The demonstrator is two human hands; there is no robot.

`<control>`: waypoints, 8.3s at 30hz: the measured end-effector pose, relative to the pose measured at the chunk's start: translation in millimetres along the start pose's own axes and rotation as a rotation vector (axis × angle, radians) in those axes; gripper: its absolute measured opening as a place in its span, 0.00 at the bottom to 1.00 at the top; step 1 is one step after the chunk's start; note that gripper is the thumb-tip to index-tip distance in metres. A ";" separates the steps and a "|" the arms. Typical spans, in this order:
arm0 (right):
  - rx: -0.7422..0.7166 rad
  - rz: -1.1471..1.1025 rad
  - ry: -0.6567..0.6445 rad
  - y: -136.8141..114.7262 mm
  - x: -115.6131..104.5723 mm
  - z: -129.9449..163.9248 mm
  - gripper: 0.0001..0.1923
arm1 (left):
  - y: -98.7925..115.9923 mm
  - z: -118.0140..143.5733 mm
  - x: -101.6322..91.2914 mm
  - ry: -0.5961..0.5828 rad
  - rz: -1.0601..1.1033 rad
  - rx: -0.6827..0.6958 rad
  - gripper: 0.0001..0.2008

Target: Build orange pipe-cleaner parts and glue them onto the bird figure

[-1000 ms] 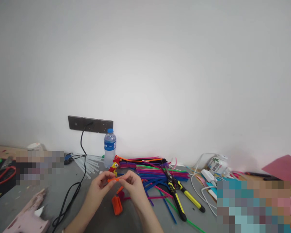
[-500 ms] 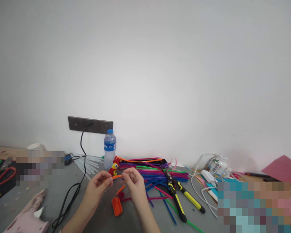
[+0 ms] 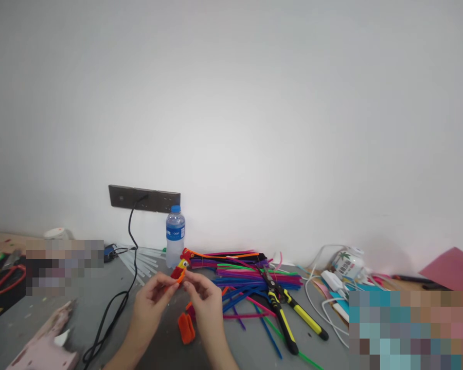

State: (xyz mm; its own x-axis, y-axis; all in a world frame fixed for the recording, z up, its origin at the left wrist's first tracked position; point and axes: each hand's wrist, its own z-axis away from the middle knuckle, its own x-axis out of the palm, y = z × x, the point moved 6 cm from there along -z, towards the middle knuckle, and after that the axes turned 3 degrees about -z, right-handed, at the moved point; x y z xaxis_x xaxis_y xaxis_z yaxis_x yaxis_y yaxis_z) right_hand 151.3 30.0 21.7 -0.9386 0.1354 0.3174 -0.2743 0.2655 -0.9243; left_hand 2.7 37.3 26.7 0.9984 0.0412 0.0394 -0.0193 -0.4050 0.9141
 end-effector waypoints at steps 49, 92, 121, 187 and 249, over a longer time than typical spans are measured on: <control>0.127 -0.105 -0.112 3.3 -1.7 -5.8 0.18 | -10.2 -1.0 10.9 -0.122 0.088 -0.112 0.07; 0.024 -0.014 -0.308 -7.9 -2.9 -7.7 0.14 | -12.7 8.8 30.7 -0.422 0.245 -0.420 0.16; -0.209 0.384 -0.245 -25.7 -11.6 -6.6 0.08 | -13.8 10.2 31.7 -0.448 0.237 -0.430 0.17; 0.220 0.055 -0.395 -9.4 -12.4 -4.8 0.15 | 8.4 9.2 31.5 -0.478 -0.305 0.057 0.08; 0.065 0.227 -0.300 -2.3 -10.9 -8.7 0.19 | -8.5 8.5 27.2 -0.370 -0.225 -0.057 0.13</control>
State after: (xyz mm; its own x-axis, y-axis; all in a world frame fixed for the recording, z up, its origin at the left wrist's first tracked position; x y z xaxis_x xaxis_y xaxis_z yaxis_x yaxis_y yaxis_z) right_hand 163.9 36.2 22.2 -0.9939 -0.1043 0.0362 -0.0564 0.1984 -0.9785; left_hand 30.4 34.1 16.6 0.9296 -0.2119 -0.3016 0.2086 -0.3721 0.9044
